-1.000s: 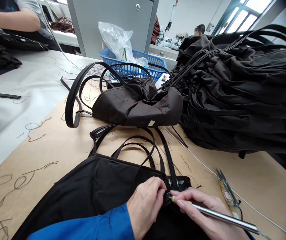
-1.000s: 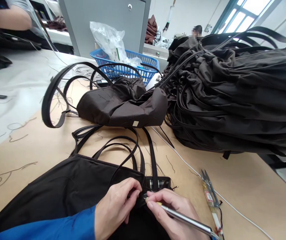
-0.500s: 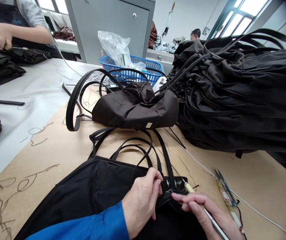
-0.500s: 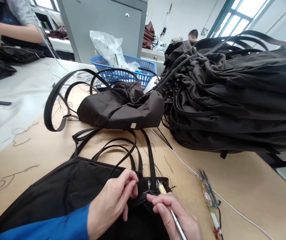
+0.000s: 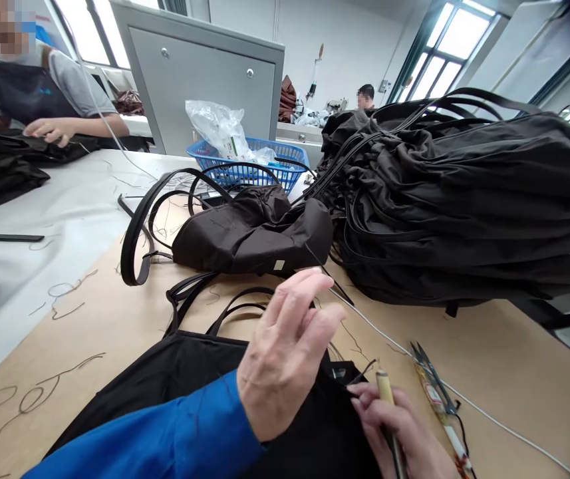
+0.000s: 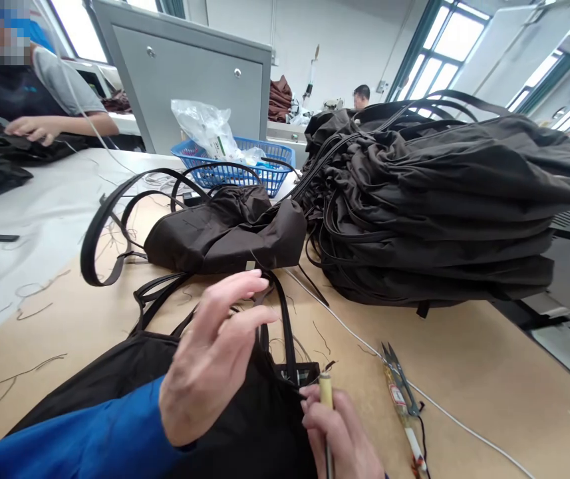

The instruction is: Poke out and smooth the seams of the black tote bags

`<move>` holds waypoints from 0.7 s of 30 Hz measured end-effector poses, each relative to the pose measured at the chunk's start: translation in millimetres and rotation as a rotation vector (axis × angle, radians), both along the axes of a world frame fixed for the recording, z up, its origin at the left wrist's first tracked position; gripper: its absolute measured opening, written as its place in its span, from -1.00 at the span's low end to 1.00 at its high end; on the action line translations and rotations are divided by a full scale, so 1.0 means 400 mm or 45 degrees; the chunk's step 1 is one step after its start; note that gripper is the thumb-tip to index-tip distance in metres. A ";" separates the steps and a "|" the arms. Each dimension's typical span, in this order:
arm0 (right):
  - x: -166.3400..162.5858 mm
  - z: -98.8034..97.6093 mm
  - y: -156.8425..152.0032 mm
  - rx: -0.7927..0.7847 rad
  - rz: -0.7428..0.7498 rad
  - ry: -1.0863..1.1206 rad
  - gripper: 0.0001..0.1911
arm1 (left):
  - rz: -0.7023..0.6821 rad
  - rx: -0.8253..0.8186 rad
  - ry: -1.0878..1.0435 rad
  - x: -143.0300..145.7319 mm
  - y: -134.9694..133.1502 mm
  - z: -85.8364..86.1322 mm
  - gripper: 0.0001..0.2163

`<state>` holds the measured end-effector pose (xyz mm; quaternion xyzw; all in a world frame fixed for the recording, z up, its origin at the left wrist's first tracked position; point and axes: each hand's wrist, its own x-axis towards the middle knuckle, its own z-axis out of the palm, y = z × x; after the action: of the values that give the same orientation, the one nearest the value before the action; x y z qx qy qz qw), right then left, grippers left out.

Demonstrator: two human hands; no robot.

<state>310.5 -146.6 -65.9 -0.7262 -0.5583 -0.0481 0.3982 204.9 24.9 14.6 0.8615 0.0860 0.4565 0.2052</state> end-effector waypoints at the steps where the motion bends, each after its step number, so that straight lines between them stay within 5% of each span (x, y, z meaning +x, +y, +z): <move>1: 0.018 0.006 0.001 0.021 0.008 0.052 -0.86 | 0.030 0.024 -0.049 0.002 -0.002 0.002 -0.76; 8: 0.080 0.025 0.027 0.094 -0.012 0.437 -0.86 | -0.111 -0.417 0.770 0.019 -0.028 -0.093 -0.83; 15: 0.070 0.063 0.027 0.096 -0.008 0.498 -0.87 | -0.378 -0.683 1.016 0.044 0.000 -0.037 -0.82; 21: 0.066 -0.055 0.007 0.030 0.015 0.122 -0.89 | -0.300 -0.939 1.268 0.051 -0.004 -0.157 -0.88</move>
<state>337.0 -143.8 -87.7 -0.7196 -0.5423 -0.0173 0.4334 225.2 23.2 -48.0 0.8471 0.2274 -0.0847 0.4728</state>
